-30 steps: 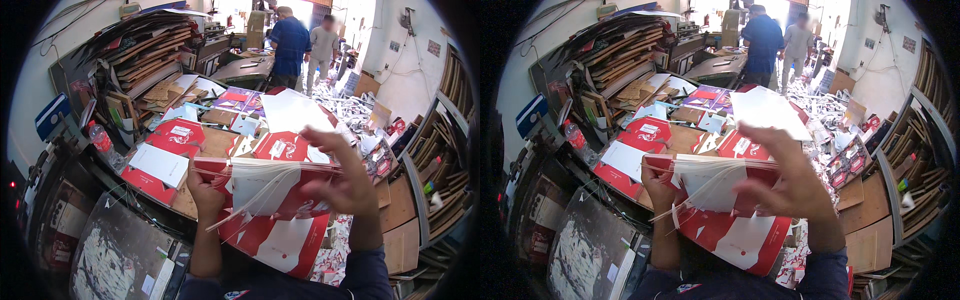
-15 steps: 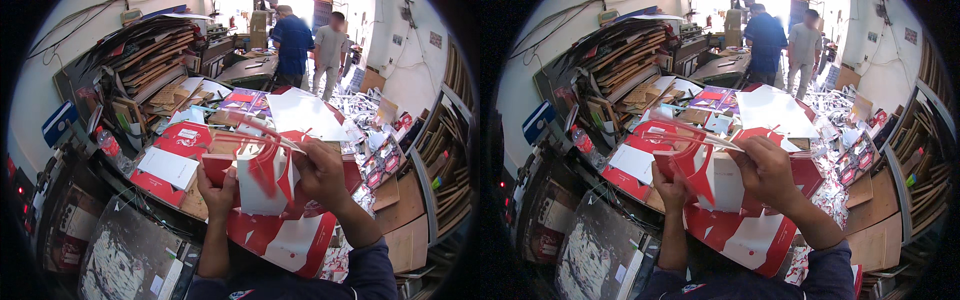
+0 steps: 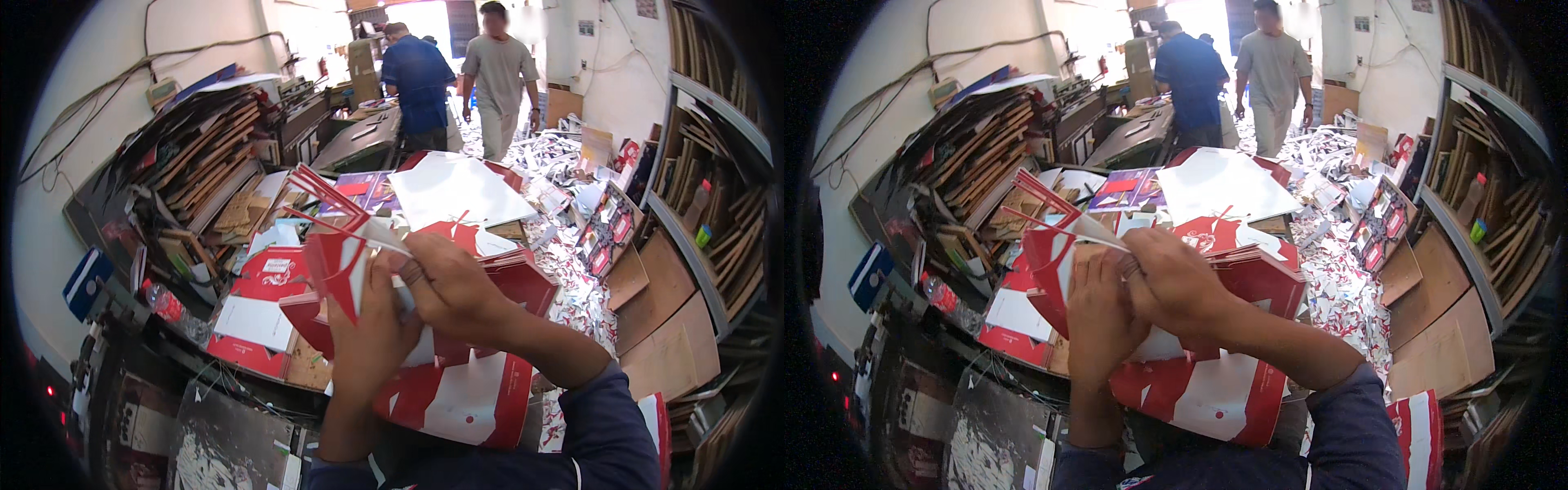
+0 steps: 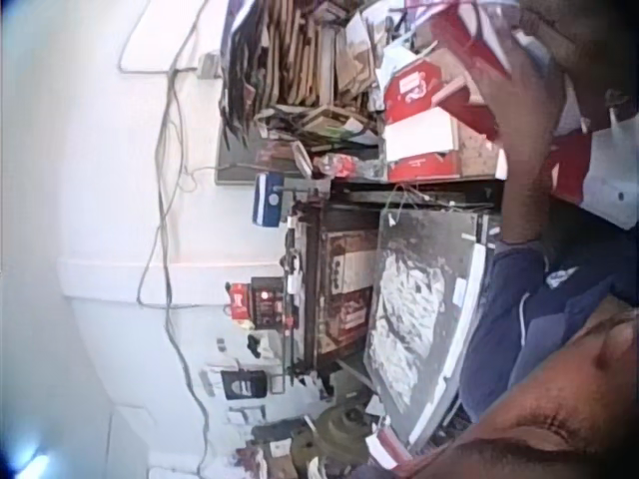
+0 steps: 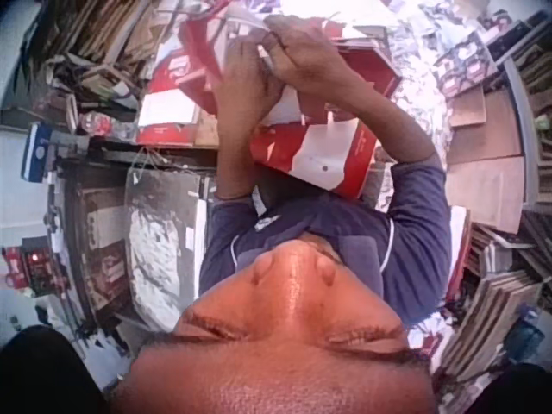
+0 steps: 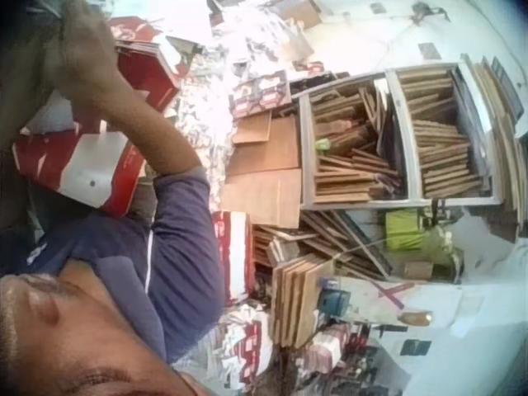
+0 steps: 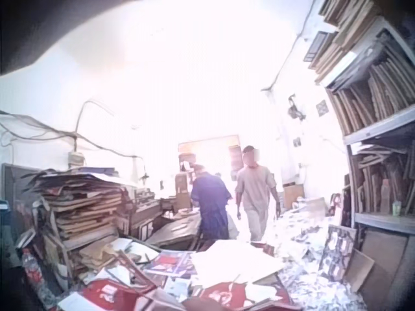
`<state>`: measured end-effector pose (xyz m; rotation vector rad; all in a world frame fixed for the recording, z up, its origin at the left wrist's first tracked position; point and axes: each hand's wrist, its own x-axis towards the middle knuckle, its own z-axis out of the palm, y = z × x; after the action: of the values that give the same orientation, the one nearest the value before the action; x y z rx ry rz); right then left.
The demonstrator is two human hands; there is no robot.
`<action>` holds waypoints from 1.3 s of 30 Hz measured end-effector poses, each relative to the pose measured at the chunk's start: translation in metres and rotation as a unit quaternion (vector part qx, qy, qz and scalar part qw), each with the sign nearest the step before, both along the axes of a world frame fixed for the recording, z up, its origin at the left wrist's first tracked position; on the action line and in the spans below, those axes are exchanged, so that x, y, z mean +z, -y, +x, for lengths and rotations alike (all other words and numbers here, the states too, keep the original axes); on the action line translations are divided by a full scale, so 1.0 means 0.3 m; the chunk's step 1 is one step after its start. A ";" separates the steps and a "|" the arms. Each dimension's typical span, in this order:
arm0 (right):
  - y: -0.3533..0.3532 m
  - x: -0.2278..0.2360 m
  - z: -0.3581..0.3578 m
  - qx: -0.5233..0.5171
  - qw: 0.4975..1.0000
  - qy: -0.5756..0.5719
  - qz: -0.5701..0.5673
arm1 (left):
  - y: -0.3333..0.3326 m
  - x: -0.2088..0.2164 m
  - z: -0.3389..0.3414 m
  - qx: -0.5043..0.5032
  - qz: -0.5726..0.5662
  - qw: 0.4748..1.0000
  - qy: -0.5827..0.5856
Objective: The person separates and folds cardboard packaging by hand, clearing away scrap material and stacking the finished items on a table.
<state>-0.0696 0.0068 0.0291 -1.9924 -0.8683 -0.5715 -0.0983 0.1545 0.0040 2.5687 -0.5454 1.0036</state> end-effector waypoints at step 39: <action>0.458 -0.154 0.462 0.053 0.863 -0.497 0.072 | -0.013 -0.008 0.059 -0.086 -0.015 0.994 0.061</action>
<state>0.0689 -0.1306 -0.0170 -1.7373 -0.2560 0.4551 -0.0806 0.1585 0.0015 2.3975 -0.7639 1.1026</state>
